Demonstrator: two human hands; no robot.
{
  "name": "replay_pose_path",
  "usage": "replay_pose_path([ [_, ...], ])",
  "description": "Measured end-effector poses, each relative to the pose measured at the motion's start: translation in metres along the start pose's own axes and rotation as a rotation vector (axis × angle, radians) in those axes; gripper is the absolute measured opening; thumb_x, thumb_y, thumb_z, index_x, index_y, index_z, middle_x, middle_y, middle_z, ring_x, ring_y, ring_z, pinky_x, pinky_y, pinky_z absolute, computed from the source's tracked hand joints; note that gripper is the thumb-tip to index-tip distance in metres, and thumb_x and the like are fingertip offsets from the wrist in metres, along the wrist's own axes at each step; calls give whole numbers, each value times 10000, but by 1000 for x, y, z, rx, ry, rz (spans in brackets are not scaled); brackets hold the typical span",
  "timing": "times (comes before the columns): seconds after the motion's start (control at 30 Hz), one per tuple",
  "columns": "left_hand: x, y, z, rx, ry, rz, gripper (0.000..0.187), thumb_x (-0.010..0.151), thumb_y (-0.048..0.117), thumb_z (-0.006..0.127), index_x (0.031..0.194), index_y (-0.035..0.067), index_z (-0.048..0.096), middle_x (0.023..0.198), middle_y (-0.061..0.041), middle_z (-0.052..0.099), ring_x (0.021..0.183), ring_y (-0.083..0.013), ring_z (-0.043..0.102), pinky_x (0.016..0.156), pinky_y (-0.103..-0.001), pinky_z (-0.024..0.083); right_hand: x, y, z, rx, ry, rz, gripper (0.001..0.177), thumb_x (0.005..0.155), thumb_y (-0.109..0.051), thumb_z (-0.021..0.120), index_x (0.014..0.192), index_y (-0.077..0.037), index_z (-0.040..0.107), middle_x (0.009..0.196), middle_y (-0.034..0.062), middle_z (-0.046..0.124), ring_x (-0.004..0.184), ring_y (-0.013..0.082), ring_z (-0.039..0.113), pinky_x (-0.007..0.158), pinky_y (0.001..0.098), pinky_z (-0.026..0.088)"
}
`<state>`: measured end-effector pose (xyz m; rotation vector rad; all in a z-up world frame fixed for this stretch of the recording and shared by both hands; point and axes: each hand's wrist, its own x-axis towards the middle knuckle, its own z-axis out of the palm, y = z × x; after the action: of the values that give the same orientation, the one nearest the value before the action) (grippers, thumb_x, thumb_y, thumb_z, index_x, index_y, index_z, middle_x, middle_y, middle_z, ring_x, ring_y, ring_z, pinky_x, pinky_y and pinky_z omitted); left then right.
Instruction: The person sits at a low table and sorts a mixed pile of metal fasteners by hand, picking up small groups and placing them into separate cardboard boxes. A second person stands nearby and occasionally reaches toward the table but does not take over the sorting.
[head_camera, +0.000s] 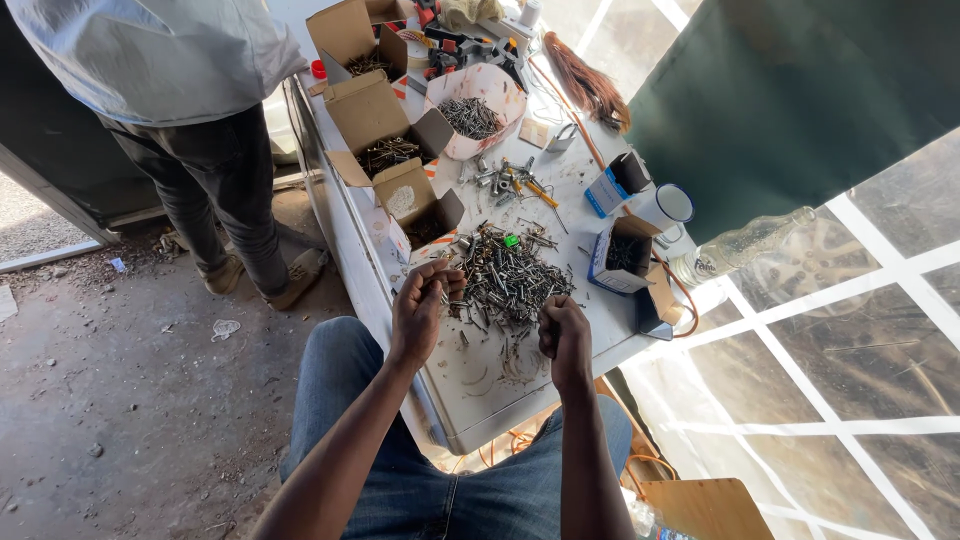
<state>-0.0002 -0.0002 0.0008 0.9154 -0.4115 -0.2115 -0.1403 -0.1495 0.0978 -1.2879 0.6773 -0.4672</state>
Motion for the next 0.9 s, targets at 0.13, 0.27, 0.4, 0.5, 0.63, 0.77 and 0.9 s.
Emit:
replay_pose_path([
  [0.13,-1,4,3,-1,7,0,311,1076,5,437,1345,-62,577,1156,-259,735,1066,-314,743,892,-434,630,11,20,-14,-565,40,-191,266,924,-293,769,816,-66,683,635,67,554,565,164,483,462,298,366],
  [0.27,-2,5,2,1,4,5,310,1075,0,428,1337,-64,580,1150,-259,735,1058,-317,744,885,-434,629,2,10,-5,-1053,69,-95,344,747,-519,849,880,-212,771,680,111,687,815,397,708,754,477,529],
  [0.4,-2,6,3,2,3,10,311,1068,-11,431,1334,-74,581,1148,-273,734,1056,-336,748,881,-446,634,8,15,-5,-1073,120,-85,199,770,-429,805,900,-279,794,676,73,702,840,372,721,773,476,539],
  [0.5,-1,4,1,1,3,3,304,1068,-12,437,1326,-79,584,1146,-276,733,1052,-335,747,879,-451,632,15,30,-17,-1031,156,-109,160,787,-383,781,907,-280,800,666,54,687,813,347,718,777,463,544],
  [0.63,-1,3,2,-12,-3,3,311,1070,-10,436,1338,-72,582,1151,-272,731,1066,-334,742,884,-448,629,8,27,-21,-842,139,-84,160,807,-337,781,925,-232,803,658,74,651,703,300,665,714,446,518],
  [0.77,-3,6,3,-11,3,7,306,1076,-6,433,1334,-68,585,1147,-264,733,1064,-326,744,886,-443,629,1,22,-17,-512,138,-67,160,850,-245,750,938,-114,773,652,21,565,671,138,482,618,295,391],
  [0.9,-1,3,2,2,-2,5,303,1078,-6,427,1329,-68,586,1147,-268,735,1064,-330,744,885,-448,627,1,23,-17,-372,133,-72,142,861,-193,717,920,-66,744,665,-14,523,666,89,426,603,254,317],
])
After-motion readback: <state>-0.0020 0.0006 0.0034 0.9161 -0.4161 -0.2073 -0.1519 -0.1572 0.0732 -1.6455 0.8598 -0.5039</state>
